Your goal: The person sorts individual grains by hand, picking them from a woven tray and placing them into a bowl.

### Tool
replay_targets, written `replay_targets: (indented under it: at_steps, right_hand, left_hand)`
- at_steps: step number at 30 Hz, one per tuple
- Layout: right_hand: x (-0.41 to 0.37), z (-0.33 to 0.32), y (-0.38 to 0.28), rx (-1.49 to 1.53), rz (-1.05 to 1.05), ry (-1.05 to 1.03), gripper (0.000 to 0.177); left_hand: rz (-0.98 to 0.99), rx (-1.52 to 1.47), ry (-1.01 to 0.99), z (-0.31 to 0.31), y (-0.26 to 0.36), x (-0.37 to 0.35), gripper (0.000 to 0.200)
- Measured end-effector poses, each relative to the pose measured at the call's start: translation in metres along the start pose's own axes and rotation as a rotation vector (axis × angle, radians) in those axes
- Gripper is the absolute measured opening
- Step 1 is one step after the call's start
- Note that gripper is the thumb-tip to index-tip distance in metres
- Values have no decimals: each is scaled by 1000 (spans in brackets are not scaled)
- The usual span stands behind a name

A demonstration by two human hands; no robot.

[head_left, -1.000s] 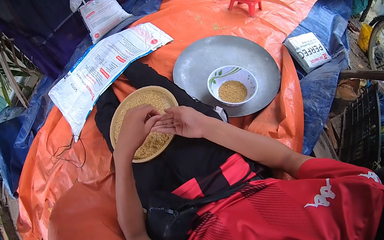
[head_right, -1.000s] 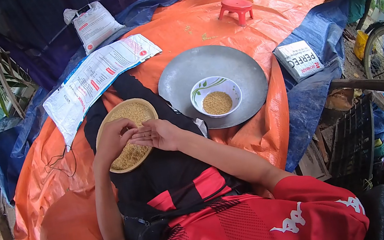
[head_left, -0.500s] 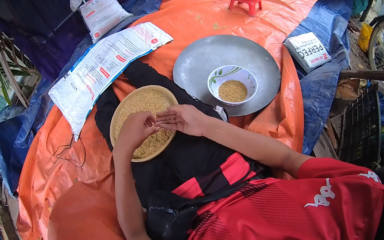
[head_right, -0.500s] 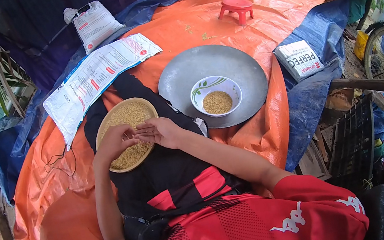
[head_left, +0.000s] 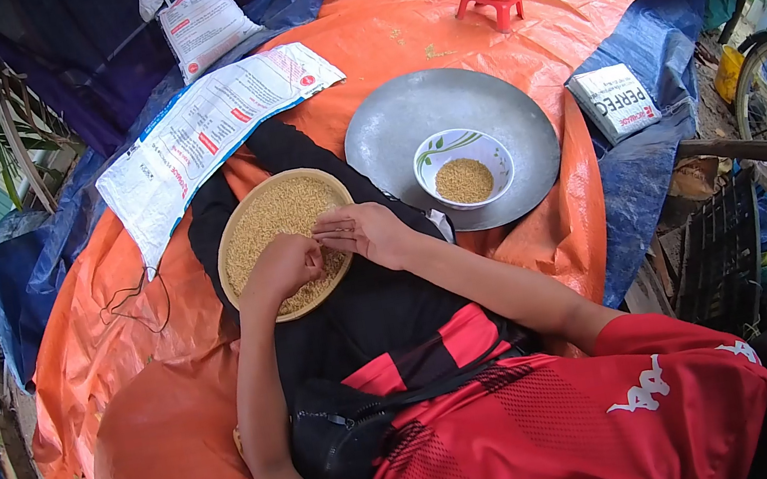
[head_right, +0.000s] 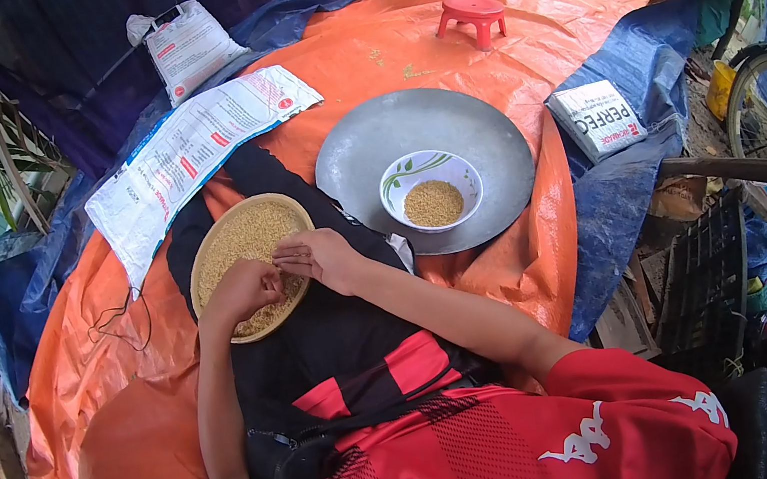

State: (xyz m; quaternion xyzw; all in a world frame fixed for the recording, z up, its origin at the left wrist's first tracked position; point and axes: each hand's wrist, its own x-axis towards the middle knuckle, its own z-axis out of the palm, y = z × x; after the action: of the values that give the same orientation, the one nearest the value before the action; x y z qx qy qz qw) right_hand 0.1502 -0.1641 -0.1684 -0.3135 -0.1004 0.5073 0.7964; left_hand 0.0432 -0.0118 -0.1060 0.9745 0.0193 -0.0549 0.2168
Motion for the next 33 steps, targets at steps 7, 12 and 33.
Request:
replay_targets:
  at_steps: [7, 12, 33]
  right_hand:
    - [-2, 2, -1, -11, 13, 8, 32]
    - [-3, 4, -2, -19, 22, -2, 36]
    - [1, 0, -4, 75, 42, 3, 41]
  left_hand:
    - [44, 86, 31, -4, -5, -3, 11]
    - [-8, 81, 81, -13, -8, -6, 13]
    - [81, 81, 149, -6, -2, -3, 17]
